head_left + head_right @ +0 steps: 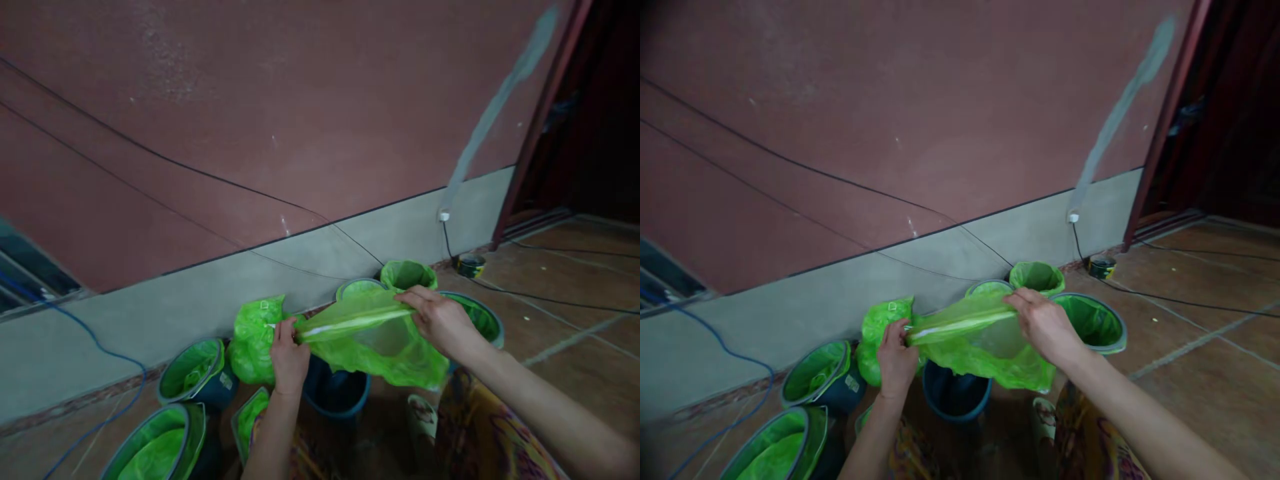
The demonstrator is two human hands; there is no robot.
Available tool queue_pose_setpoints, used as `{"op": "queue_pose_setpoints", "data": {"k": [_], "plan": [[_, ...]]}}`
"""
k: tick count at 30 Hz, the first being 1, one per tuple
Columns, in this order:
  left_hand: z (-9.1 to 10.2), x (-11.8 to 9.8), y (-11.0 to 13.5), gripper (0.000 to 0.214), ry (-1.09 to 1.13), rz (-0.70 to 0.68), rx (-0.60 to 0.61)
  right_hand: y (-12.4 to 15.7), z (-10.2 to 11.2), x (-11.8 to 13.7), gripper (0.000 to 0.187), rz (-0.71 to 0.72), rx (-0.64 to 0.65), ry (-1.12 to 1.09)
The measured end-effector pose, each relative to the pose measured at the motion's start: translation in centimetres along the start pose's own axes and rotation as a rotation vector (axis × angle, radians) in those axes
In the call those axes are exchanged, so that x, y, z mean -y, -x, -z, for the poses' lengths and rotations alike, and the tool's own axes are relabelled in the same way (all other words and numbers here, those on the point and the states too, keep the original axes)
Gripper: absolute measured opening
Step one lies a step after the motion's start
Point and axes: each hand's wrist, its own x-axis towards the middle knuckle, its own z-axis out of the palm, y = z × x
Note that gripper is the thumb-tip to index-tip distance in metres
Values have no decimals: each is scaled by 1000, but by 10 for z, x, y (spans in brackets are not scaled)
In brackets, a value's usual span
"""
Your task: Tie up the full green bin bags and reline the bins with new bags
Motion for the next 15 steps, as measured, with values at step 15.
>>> {"op": "queue_pose_setpoints", "data": {"k": [15], "plan": [[15, -14, 11, 18, 347, 317, -3, 36, -31, 23, 62, -202, 225, 9]]}}
